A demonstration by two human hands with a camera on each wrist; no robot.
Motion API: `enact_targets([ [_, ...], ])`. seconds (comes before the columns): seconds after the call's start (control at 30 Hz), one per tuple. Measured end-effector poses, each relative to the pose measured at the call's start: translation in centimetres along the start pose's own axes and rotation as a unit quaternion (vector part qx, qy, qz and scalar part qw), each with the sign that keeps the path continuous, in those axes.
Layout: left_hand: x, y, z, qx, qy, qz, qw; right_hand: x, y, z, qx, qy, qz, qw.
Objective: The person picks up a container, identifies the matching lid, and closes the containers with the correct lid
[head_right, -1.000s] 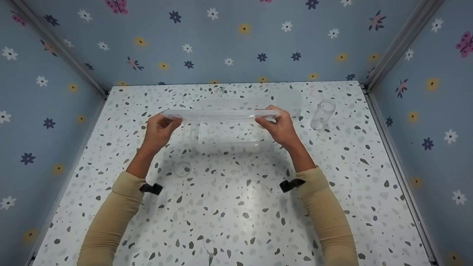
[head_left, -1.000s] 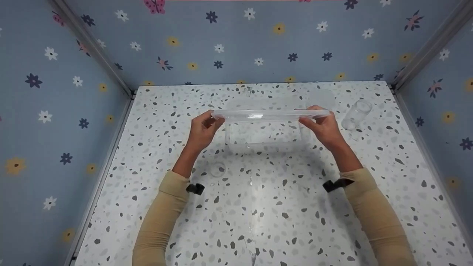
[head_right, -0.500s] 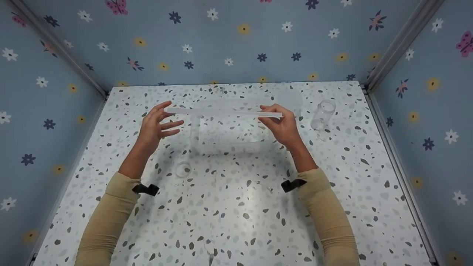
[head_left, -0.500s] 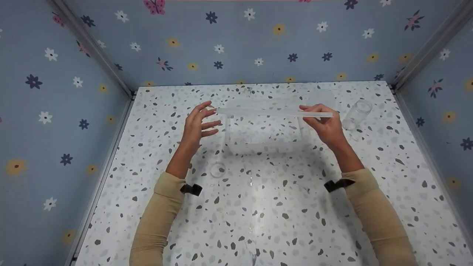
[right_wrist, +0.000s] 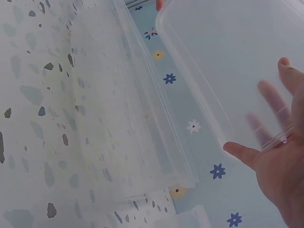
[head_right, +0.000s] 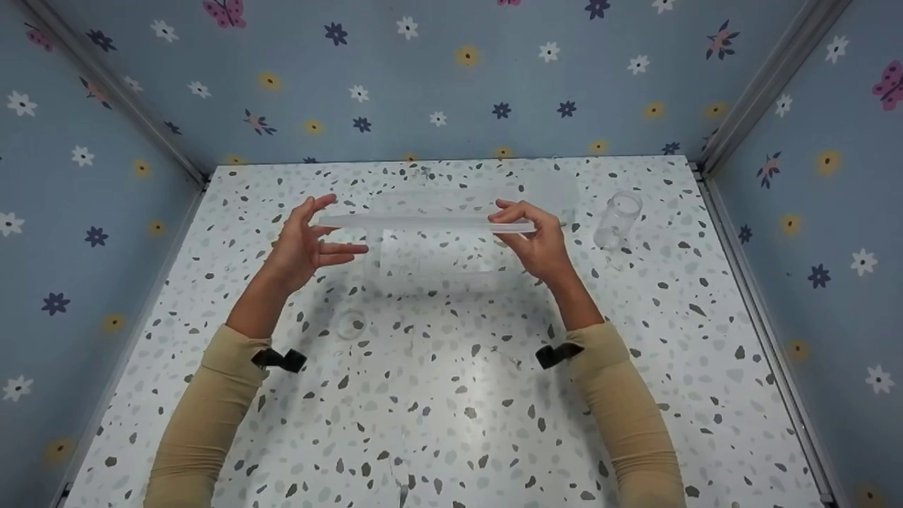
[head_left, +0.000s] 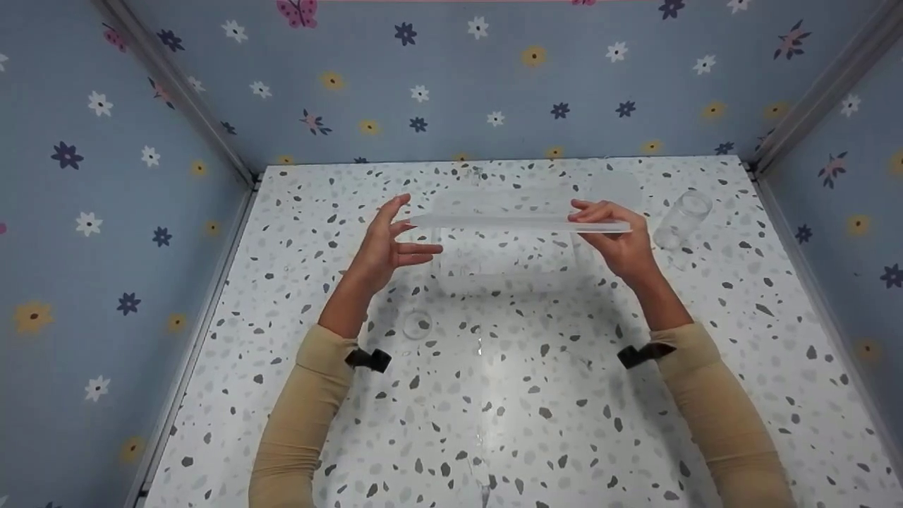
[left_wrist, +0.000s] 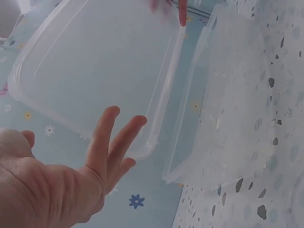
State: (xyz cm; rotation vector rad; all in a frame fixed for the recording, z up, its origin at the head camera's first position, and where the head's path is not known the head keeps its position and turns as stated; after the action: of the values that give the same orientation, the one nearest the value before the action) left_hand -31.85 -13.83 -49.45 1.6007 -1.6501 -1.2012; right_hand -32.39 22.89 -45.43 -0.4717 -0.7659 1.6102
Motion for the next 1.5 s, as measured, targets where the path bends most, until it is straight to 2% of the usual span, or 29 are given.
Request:
enact_targets([
  [0.27,-1.5,-0.6,0.3,0.027,-0.034,0.003,0.9991,-0.5,0.1,-0.1,0.004,-0.010,0.000,0.9999],
  [0.4,-1.8,-0.8,0.5,0.027,-0.044,-0.003,0.9987,-0.7,0.0,-0.2,0.012,-0.012,0.006,0.9998],
  [0.57,-1.5,-0.8,0.8,0.022,-0.026,0.001,0.9994,-0.9,-0.1,-0.4,0.019,-0.014,0.017,0.9996],
  [0.77,-1.1,-0.9,1.0,0.041,-0.005,-0.017,0.9990,-1.0,0.2,-0.5,0.015,-0.020,0.010,0.9996],
  [1.27,-1.0,-1.0,1.1,0.050,-0.011,-0.050,0.9974,-0.9,0.3,-0.5,0.014,-0.024,-0.008,0.9996],
  [1.5,-0.8,-0.9,1.5,0.030,-0.005,-0.059,0.9978,-0.9,0.3,-0.5,0.019,-0.029,0.013,0.9993],
])
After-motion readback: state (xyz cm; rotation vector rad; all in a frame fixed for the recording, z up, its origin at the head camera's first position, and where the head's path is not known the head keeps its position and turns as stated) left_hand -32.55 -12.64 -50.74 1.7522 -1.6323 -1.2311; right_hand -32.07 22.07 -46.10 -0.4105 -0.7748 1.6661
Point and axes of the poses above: each hand's wrist, its own z-axis towards the middle knuckle, its own x-axis out of the back of the hand, y = z × x, the point moved 10 cm from there along z, towards the middle knuckle, and after that the axes turned 13 degrees about x, right-handed, at the moved point
